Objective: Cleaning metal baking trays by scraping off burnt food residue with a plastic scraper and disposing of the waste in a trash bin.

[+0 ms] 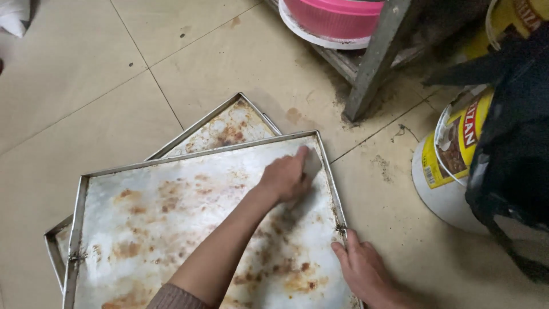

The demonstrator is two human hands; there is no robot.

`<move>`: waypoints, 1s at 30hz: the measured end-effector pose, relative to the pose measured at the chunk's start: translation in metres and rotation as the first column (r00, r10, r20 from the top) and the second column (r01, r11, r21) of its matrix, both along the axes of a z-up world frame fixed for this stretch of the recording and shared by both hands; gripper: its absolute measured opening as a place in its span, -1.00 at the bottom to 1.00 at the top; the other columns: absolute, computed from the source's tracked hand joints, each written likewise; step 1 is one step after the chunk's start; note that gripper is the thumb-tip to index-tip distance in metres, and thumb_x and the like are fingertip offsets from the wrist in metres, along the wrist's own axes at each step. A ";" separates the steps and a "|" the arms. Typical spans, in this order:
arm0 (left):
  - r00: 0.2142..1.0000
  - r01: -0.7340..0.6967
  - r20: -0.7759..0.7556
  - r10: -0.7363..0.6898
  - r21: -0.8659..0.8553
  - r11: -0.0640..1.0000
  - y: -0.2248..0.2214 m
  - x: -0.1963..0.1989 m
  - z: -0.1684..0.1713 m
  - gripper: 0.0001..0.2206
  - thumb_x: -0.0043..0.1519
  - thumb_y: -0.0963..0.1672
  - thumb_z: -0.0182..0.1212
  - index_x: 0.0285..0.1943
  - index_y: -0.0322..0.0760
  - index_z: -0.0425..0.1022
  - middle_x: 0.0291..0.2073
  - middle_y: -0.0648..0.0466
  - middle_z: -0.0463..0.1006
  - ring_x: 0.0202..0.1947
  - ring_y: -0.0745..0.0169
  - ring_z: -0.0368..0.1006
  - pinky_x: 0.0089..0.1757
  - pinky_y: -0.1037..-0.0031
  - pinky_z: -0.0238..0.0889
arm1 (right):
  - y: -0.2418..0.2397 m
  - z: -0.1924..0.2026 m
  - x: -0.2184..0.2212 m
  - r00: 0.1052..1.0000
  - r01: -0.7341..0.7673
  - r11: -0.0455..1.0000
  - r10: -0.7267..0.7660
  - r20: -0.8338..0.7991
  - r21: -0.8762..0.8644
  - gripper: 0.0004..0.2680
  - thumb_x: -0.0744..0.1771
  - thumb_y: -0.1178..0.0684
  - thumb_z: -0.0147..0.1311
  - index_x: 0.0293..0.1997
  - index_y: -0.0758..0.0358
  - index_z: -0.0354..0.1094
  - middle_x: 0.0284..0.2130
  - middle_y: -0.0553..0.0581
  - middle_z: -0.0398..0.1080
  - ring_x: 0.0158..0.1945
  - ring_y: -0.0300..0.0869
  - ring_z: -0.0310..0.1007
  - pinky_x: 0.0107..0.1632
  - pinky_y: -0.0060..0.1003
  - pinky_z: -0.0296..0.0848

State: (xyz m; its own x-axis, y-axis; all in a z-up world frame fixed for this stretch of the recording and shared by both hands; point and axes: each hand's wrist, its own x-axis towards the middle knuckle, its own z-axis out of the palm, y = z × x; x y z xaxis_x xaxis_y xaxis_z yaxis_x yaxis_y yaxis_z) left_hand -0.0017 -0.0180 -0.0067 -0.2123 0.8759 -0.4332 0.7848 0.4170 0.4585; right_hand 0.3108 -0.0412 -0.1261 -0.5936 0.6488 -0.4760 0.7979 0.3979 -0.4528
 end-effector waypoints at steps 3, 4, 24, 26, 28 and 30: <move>0.985 -0.174 0.001 0.174 0.073 0.982 0.019 -0.022 -0.013 -0.44 0.34 -0.03 0.08 0.53 -0.25 0.14 0.06 -0.34 0.66 0.02 -0.57 0.59 -0.09 -0.29 0.45 | -0.001 0.003 0.000 0.998 0.053 0.998 -0.052 0.022 -0.044 -0.67 0.49 -0.36 -0.12 0.14 0.07 0.23 -0.42 0.41 0.56 -0.23 0.37 0.55 -0.09 0.23 0.37; 0.974 -0.224 -0.008 0.226 0.115 0.968 0.026 -0.029 -0.016 -0.54 0.35 -0.03 0.05 0.39 -0.27 0.21 0.03 -0.34 0.68 0.00 -0.59 0.59 -0.13 -0.33 0.43 | -0.001 -0.001 0.001 0.997 0.079 0.997 -0.078 0.018 -0.025 -0.67 0.48 -0.36 -0.09 0.16 0.06 0.23 -0.42 0.45 0.57 -0.22 0.43 0.54 -0.07 0.25 0.37; 0.979 0.202 -0.045 -0.199 0.084 0.976 -0.016 0.018 -0.010 -0.51 0.33 -0.20 0.04 0.50 -0.13 0.23 -0.20 -0.21 0.72 -0.19 -0.42 0.64 -0.25 -0.17 0.45 | 0.002 -0.007 0.000 0.991 0.050 0.999 -0.052 0.122 0.022 -0.60 0.45 -0.41 -0.13 0.24 0.07 0.27 -0.21 0.37 0.66 -0.07 0.39 0.63 -0.03 0.25 0.50; 0.990 0.128 0.046 -0.133 0.098 0.987 -0.012 0.005 -0.001 -0.54 0.35 -0.10 0.06 0.49 -0.11 0.25 -0.09 -0.26 0.72 -0.11 -0.46 0.64 -0.17 -0.23 0.47 | -0.001 0.003 -0.003 0.986 0.096 0.995 -0.094 0.137 -0.009 -0.56 0.46 -0.41 -0.17 0.33 0.07 0.23 -0.21 0.37 0.69 -0.06 0.39 0.66 -0.04 0.23 0.52; 0.912 -0.343 0.252 0.324 0.035 0.939 0.004 -0.012 0.015 -0.43 0.41 -0.08 0.11 0.63 -0.25 0.16 0.14 -0.30 0.63 0.03 -0.39 0.63 -0.03 -0.12 0.57 | -0.003 0.007 -0.005 0.980 0.183 0.981 -0.178 0.087 -0.061 -0.59 0.46 -0.36 -0.15 0.34 0.06 0.27 -0.16 0.27 0.71 0.01 0.30 0.67 0.08 0.14 0.53; 0.866 -0.443 0.281 0.414 0.046 0.895 0.021 -0.013 0.003 -0.43 0.38 -0.08 0.09 0.61 -0.25 0.16 0.17 -0.33 0.61 0.10 -0.47 0.59 0.02 -0.18 0.49 | -0.004 0.017 -0.007 0.974 0.210 0.974 -0.201 0.104 -0.087 -0.57 0.46 -0.37 -0.15 0.39 0.05 0.25 -0.12 0.26 0.70 0.04 0.28 0.66 0.10 0.11 0.52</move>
State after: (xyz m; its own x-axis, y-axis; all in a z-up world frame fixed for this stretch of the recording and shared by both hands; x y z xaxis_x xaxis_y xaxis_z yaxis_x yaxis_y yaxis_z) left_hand -0.0143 0.0033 -0.0039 -0.4715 0.7673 -0.4347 0.3880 0.6231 0.6791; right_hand 0.3035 -0.0453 -0.1087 -0.4024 0.7003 -0.5896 0.8986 0.1789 -0.4007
